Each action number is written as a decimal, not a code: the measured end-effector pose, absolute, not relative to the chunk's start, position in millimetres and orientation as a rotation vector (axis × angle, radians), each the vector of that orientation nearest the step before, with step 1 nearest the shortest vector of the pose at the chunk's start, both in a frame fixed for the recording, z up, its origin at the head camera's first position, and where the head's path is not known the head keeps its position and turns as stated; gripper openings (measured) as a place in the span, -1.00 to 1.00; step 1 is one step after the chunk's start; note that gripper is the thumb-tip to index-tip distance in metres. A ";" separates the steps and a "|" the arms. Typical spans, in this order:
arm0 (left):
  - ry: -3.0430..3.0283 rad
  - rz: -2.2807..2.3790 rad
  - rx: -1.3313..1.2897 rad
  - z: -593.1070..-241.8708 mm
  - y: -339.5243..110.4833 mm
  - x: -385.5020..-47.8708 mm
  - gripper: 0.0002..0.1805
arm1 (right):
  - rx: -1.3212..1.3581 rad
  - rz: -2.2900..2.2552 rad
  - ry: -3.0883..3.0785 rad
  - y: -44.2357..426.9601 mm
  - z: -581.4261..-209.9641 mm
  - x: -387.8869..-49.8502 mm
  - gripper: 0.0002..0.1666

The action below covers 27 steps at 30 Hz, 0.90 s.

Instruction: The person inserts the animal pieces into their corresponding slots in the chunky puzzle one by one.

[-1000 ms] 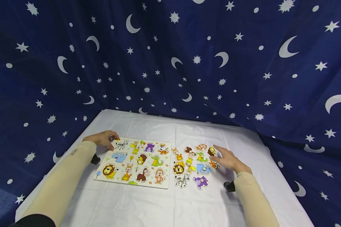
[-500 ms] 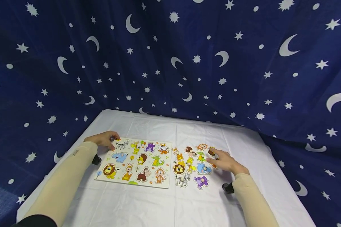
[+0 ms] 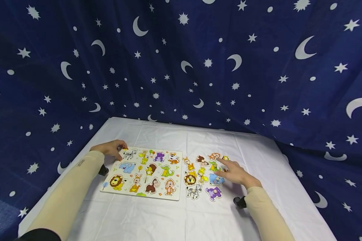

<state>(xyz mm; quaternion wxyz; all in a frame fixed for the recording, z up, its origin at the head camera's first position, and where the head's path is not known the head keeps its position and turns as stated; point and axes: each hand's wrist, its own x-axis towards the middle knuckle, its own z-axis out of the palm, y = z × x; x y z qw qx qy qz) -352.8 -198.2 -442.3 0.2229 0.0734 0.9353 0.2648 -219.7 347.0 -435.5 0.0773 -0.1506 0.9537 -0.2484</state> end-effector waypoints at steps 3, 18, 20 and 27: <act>2.587 0.718 0.168 -443.4 -197.0 -353.5 -0.45 | -0.471 -0.764 2.858 341.2 -434.0 -220.0 -0.11; 2.565 0.692 0.079 -441.1 -193.1 -354.4 -0.44 | -0.488 -0.832 2.804 327.4 -436.9 -220.2 -0.13; 2.565 0.699 0.092 -440.9 -193.4 -354.1 -0.44 | -0.491 -0.846 2.790 325.4 -437.9 -219.4 -0.13; 2.563 0.705 0.091 -441.8 -191.5 -355.0 -0.46 | -0.528 -0.836 2.792 318.3 -444.3 -219.2 -0.16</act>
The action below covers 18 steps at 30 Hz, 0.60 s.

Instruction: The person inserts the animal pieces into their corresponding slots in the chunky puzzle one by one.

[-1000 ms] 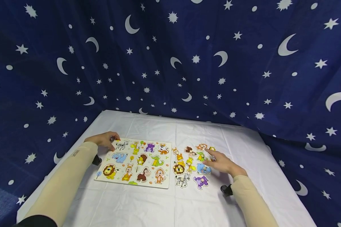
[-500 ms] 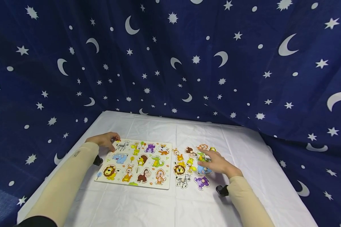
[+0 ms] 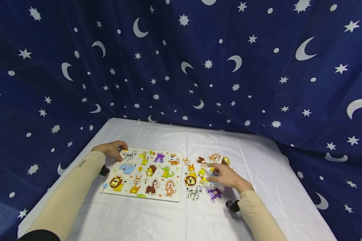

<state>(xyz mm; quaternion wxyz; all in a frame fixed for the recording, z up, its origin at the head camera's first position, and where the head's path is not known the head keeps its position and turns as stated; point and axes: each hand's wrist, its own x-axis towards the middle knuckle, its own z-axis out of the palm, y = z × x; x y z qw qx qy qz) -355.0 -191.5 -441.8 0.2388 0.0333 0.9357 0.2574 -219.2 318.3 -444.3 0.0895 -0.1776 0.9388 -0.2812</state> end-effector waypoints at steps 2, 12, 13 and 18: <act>2.572 0.699 0.091 -442.1 -191.4 -354.8 -0.46 | -0.551 -0.820 2.803 316.3 -445.8 -219.9 -0.20; 2.573 0.712 0.092 -444.2 -191.4 -354.8 -0.46 | -0.663 -0.947 2.719 304.5 -450.1 -215.1 -0.54; 2.573 0.717 0.089 -443.9 -191.1 -354.5 -0.47 | -0.667 -0.953 2.699 303.0 -450.3 -214.5 -0.57; 2.572 0.743 0.101 -443.9 -190.7 -354.2 -0.47 | -0.655 -0.935 2.638 295.6 -450.4 -211.9 -0.65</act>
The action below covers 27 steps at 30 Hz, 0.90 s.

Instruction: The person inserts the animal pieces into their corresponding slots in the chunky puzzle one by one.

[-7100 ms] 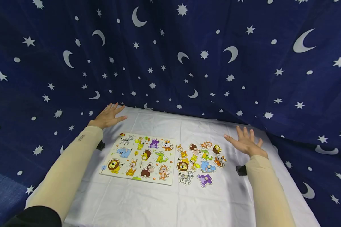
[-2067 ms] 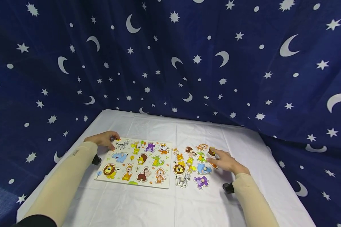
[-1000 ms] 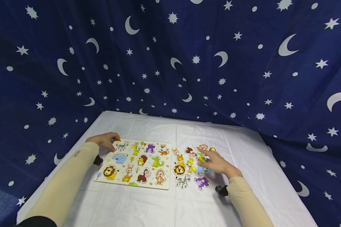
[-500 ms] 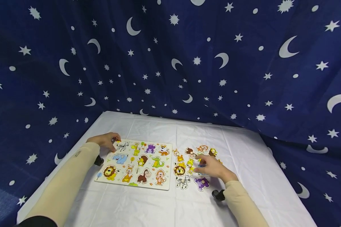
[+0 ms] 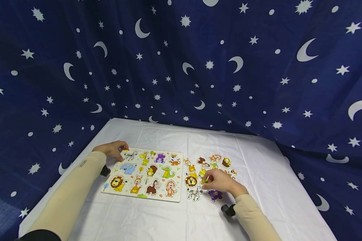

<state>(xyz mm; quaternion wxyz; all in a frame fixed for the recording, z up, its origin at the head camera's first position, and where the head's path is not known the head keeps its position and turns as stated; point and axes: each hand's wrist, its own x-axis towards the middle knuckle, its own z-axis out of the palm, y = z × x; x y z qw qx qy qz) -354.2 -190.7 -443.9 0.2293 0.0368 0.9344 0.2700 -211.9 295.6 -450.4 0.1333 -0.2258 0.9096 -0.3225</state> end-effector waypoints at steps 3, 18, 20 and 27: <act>2.569 0.759 0.114 -444.4 -190.4 -354.3 -0.46 | -0.652 -0.952 2.584 290.2 -450.0 -210.2 -0.66; 2.580 0.745 0.122 -443.9 -190.5 -354.0 -0.46 | -0.658 -1.034 2.405 272.3 -452.9 -206.0 -0.70; 2.583 0.741 0.127 -444.4 -191.0 -354.6 -0.47 | -0.654 -1.043 2.397 271.1 -455.2 -206.1 -0.71; 2.581 0.734 0.130 -446.2 -193.7 -354.8 -0.47 | -0.662 -0.994 2.421 265.9 -461.7 -206.4 -0.79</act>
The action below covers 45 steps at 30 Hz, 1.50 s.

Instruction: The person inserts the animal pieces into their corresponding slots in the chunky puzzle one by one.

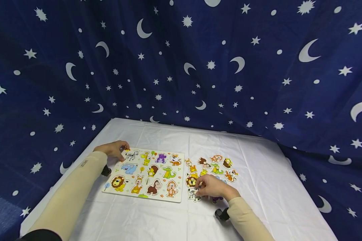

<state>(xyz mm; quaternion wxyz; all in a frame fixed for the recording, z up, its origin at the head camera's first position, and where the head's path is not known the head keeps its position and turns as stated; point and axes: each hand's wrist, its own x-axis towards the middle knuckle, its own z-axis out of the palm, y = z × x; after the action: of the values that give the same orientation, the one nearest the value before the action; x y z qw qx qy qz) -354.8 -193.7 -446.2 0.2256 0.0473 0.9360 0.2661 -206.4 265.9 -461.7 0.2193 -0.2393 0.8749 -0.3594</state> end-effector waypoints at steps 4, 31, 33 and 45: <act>2.586 0.714 0.116 -445.7 -193.5 -353.6 -0.46 | -0.674 -0.988 2.414 263.6 -462.7 -205.8 -0.81; 2.526 0.788 0.140 -442.6 -197.6 -352.6 -0.47 | -0.508 -1.199 2.283 249.8 -461.7 -201.3 -0.94; 2.521 0.796 0.138 -444.7 -197.8 -353.0 -0.47 | -0.488 -1.227 2.258 249.9 -462.2 -201.1 -0.96; 2.515 0.846 0.160 -448.1 -195.6 -354.1 -0.45 | -0.405 -1.302 2.244 250.8 -468.4 -199.4 -0.95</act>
<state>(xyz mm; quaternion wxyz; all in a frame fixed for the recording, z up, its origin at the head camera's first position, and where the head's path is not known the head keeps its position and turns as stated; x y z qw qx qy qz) -354.1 -195.6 -448.1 0.2393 0.0586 0.9185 0.3092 -199.4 250.8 -468.4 0.2549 -0.1490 0.8264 -0.4795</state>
